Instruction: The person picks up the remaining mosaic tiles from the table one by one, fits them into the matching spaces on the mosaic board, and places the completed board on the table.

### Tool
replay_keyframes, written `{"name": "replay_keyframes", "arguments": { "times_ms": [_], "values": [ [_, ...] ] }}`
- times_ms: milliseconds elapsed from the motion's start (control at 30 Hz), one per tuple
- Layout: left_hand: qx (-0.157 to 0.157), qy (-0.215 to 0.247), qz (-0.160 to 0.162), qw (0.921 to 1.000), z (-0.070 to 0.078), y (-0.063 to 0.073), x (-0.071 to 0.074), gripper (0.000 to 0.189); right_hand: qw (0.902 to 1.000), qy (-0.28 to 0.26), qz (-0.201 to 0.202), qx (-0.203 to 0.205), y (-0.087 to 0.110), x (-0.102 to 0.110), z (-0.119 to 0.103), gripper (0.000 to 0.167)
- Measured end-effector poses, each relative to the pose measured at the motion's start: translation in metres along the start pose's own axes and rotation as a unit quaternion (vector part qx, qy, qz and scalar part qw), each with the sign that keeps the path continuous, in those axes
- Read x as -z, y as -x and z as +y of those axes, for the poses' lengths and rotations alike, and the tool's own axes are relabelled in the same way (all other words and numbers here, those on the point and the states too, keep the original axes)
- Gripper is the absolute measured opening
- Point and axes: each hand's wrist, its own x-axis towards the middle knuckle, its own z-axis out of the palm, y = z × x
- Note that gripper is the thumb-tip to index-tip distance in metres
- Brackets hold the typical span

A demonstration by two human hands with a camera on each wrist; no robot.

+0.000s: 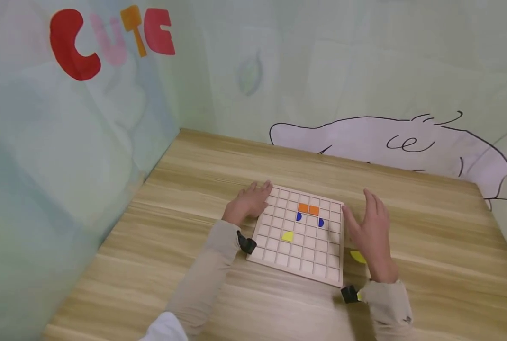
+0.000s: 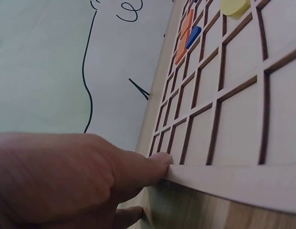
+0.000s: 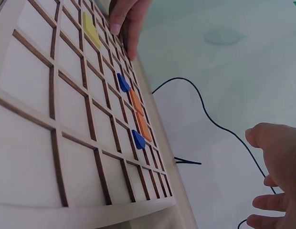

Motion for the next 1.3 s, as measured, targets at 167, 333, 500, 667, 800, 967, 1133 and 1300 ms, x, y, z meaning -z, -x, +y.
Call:
{"name": "replay_keyframes", "arguments": {
  "times_ms": [167,333,500,667,800,967,1133,1300],
  "values": [
    [0.0,-0.002,0.001,1.0,-0.001,0.001,0.0,0.059,1.0,-0.008,0.002,0.001,0.003,0.0,0.002,0.067],
    [-0.001,0.011,0.002,0.9999,0.001,0.002,0.0,0.058,0.9999,-0.01,-0.002,0.001,0.002,0.004,0.004,0.067],
    [-0.001,0.016,0.006,0.9999,0.002,0.002,0.001,0.058,0.9997,-0.023,-0.008,-0.001,0.003,0.007,0.007,0.069],
    [-0.004,0.019,0.011,0.9998,0.002,0.003,0.0,0.058,0.9995,-0.029,-0.009,0.008,0.004,0.01,0.012,0.069],
    [-0.001,0.021,0.011,0.9997,0.003,0.003,-0.001,0.058,0.9993,-0.032,-0.017,0.007,0.003,0.012,0.016,0.069],
    [-0.002,0.011,0.014,0.9998,0.001,0.002,-0.003,0.059,0.9987,-0.035,-0.038,-0.003,0.005,0.014,0.019,0.069],
    [-0.005,0.009,0.015,0.9998,0.001,0.003,-0.006,0.059,0.9987,-0.031,-0.04,0.001,0.008,0.014,0.023,0.067],
    [0.001,0.017,0.021,0.9996,-0.001,0.002,-0.009,0.059,0.9984,-0.028,-0.048,0.006,0.008,0.012,0.024,0.067]
  ]
}}
